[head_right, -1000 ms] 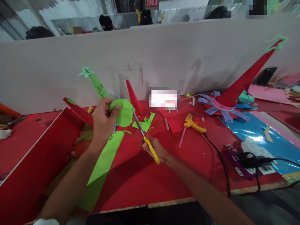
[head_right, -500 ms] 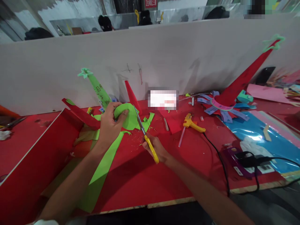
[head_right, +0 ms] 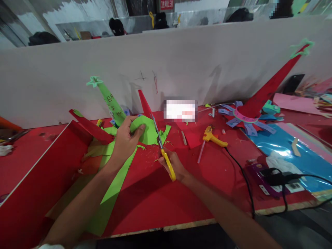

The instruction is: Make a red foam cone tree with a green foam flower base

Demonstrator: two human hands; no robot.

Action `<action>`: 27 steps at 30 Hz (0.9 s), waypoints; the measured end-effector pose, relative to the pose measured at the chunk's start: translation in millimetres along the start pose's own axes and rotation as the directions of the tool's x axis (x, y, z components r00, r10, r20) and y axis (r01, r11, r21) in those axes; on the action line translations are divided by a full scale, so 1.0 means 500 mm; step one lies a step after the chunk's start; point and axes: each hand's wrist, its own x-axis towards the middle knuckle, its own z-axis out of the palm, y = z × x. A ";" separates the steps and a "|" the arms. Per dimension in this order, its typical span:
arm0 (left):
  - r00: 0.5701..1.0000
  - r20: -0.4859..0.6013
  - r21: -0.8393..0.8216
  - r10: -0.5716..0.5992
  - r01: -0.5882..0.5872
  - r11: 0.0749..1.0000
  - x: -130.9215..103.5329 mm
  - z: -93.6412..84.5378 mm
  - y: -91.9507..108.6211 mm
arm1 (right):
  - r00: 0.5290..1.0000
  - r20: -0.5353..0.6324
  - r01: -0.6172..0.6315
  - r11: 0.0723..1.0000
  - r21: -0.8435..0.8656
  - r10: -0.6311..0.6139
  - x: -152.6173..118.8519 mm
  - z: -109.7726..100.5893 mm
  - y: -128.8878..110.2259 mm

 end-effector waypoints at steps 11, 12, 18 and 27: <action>0.978 0.164 -0.093 -0.126 0.142 0.985 -0.013 0.018 0.015 | 0.997 -0.054 0.056 0.998 -0.019 -0.057 0.003 0.003 -0.031; 0.973 0.182 -0.100 -0.141 0.161 0.982 -0.014 0.019 0.015 | 0.997 -0.059 0.055 0.998 -0.008 -0.056 0.003 0.003 -0.028; 0.955 0.227 -0.147 -0.190 0.227 0.963 -0.019 0.028 0.014 | 0.995 -0.097 0.003 1.000 0.008 -0.003 0.004 0.004 -0.014; 0.969 0.182 -0.209 -0.169 0.206 0.956 -0.031 0.045 0.016 | 0.982 -0.121 -0.122 0.979 0.162 0.142 0.007 0.021 -0.027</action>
